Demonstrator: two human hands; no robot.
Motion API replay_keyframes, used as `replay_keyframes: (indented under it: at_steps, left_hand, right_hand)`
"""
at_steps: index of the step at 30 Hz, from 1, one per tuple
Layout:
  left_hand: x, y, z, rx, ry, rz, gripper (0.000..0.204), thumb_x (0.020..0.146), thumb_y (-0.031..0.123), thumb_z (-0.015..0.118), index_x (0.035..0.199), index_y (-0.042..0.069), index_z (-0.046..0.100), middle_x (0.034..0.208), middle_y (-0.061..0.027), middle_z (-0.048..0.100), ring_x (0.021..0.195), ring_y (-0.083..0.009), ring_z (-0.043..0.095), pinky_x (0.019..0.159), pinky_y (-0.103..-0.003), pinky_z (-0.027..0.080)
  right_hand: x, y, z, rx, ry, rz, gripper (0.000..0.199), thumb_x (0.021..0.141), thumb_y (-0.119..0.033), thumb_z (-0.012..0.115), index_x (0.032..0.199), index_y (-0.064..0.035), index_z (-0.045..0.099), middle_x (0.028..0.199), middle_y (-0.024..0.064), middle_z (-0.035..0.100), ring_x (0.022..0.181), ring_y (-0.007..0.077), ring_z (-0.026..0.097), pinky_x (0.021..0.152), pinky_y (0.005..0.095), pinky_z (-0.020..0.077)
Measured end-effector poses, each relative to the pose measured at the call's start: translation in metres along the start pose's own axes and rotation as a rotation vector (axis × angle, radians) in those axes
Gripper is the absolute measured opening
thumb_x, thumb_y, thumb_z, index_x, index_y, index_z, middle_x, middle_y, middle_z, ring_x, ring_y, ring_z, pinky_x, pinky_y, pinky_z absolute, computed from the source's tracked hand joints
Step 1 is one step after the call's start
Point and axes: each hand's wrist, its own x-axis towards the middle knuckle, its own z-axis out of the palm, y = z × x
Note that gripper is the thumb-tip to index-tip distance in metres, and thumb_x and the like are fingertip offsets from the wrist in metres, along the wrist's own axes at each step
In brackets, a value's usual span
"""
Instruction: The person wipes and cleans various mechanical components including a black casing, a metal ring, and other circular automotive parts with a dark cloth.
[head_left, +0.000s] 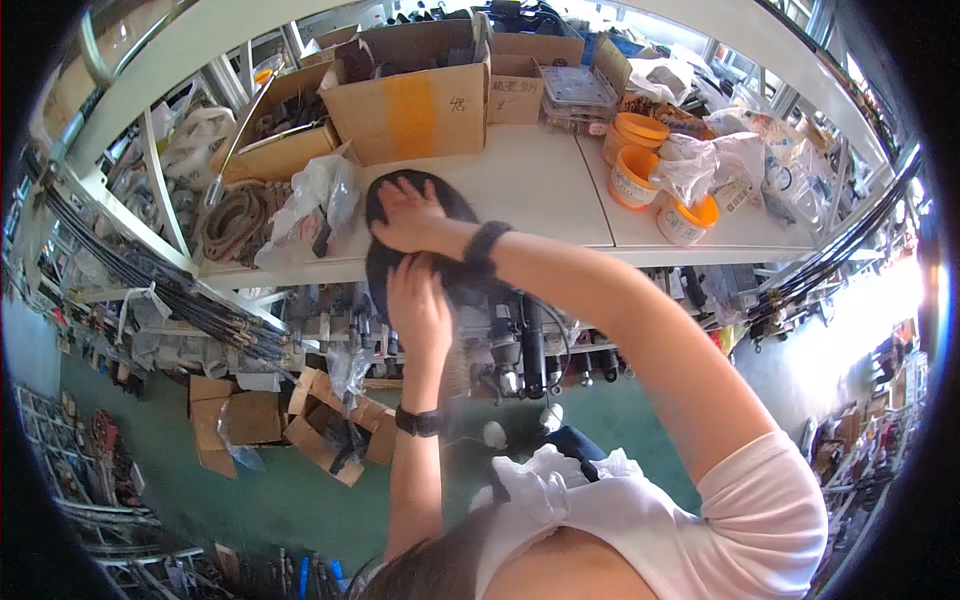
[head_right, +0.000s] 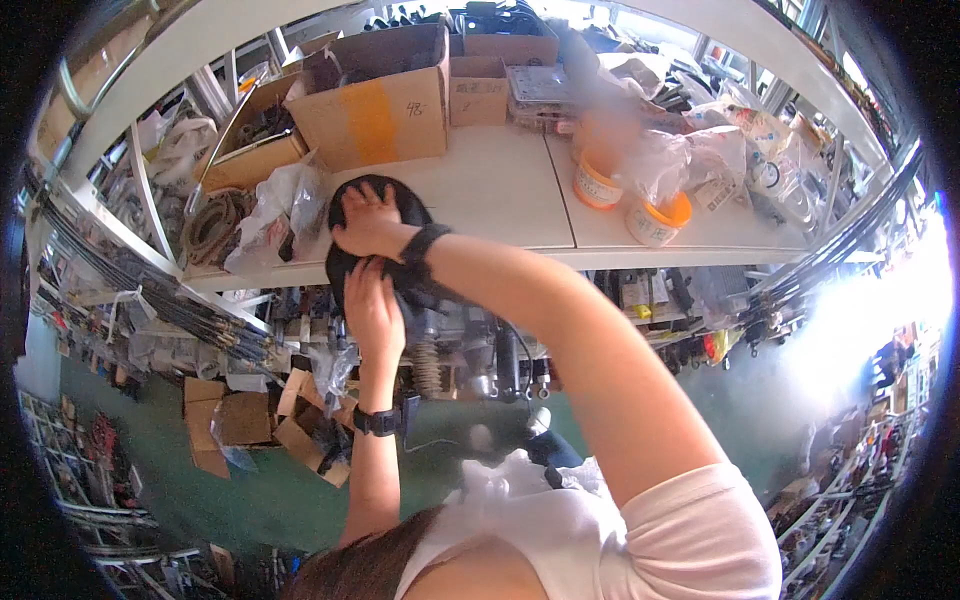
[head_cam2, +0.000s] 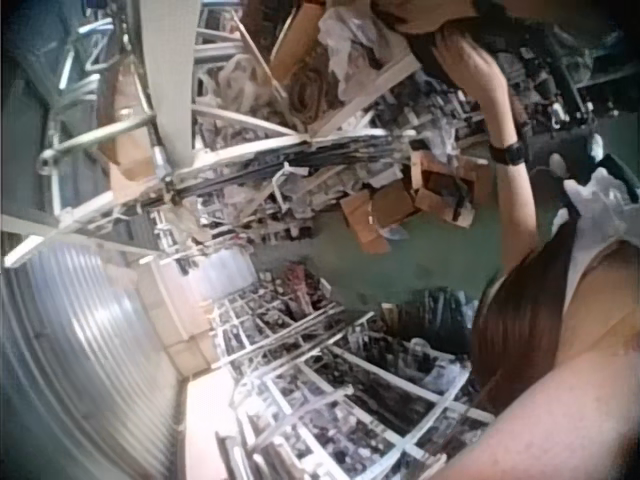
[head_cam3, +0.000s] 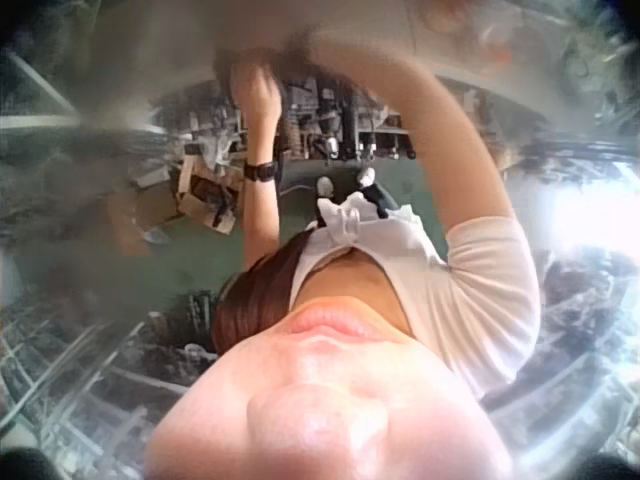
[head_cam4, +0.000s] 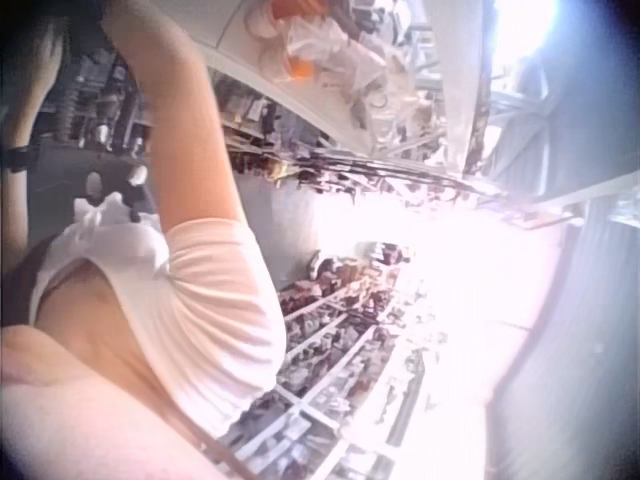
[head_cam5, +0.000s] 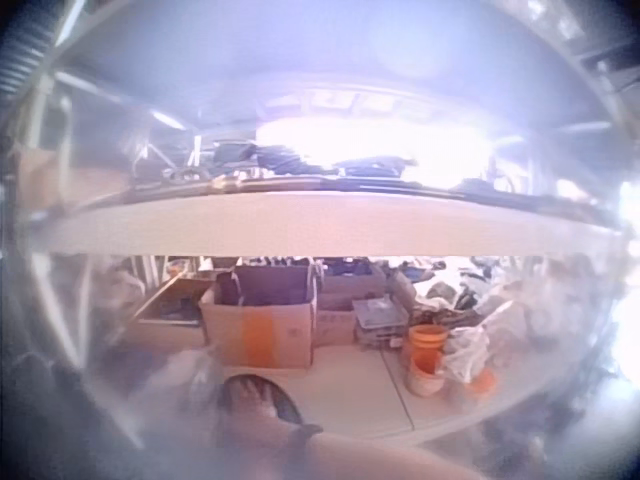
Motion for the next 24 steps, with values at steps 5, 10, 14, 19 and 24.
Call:
replay_keyframes:
  at_steps: [5, 10, 14, 19, 24]
  left_hand:
    - [0.000, -0.001, -0.002, -0.021, 0.007, -0.071, 0.023, 0.085, 0.011, 0.043, 0.101, -0.002, 0.052, 0.105, -0.0201, 0.053, 0.102, -0.0365, 0.047, 0.093, -0.048, 0.033]
    - [0.003, 0.028, 0.019, -0.030, -0.067, 0.006, 0.024, 0.085, 0.011, 0.044, 0.102, -0.004, 0.052, 0.105, -0.0223, 0.053, 0.099, -0.0377, 0.048, 0.093, -0.048, 0.032]
    - [0.007, 0.069, 0.052, -0.014, -0.120, 0.108, 0.022, 0.085, 0.014, 0.046, 0.098, -0.003, 0.053, 0.101, -0.0181, 0.056, 0.103, -0.0330, 0.048, 0.094, -0.047, 0.033]
    - [0.010, 0.127, 0.065, -0.205, -0.134, 0.126, 0.019, 0.081, 0.011, 0.050, 0.093, -0.003, 0.054, 0.096, -0.0162, 0.057, 0.101, -0.0310, 0.047, 0.093, -0.044, 0.032]
    - [0.007, 0.133, 0.073, -0.221, -0.137, 0.173, 0.020, 0.081, 0.011, 0.051, 0.094, -0.004, 0.054, 0.096, -0.0154, 0.057, 0.101, -0.0304, 0.047, 0.092, -0.044, 0.033]
  right_hand:
    - [0.001, 0.003, 0.007, 0.082, 0.010, -0.091, 0.065, 0.084, -0.043, 0.033, 0.136, -0.0056, 0.024, 0.144, 0.0070, 0.017, 0.134, 0.0246, 0.011, 0.106, 0.0462, 0.0061]
    - [-0.018, 0.051, -0.002, 0.067, 0.024, -0.184, 0.065, 0.084, -0.046, 0.036, 0.136, -0.0078, 0.026, 0.142, 0.0077, 0.023, 0.133, 0.0247, 0.014, 0.106, 0.0448, 0.0083]
    - [-0.048, 0.106, -0.018, 0.065, 0.114, -0.087, 0.064, 0.083, -0.045, 0.039, 0.135, -0.0088, 0.028, 0.141, 0.0093, 0.025, 0.131, 0.0253, 0.019, 0.106, 0.0458, 0.0112]
    - [-0.088, 0.153, -0.028, 0.083, 0.183, -0.039, 0.060, 0.083, -0.044, 0.042, 0.132, -0.0108, 0.033, 0.139, 0.0080, 0.030, 0.130, 0.0257, 0.023, 0.105, 0.0465, 0.0137]
    - [-0.096, 0.167, -0.026, 0.036, 0.187, -0.046, 0.060, 0.084, -0.044, 0.041, 0.132, -0.0103, 0.032, 0.139, 0.0062, 0.030, 0.131, 0.0247, 0.021, 0.105, 0.0456, 0.0161]
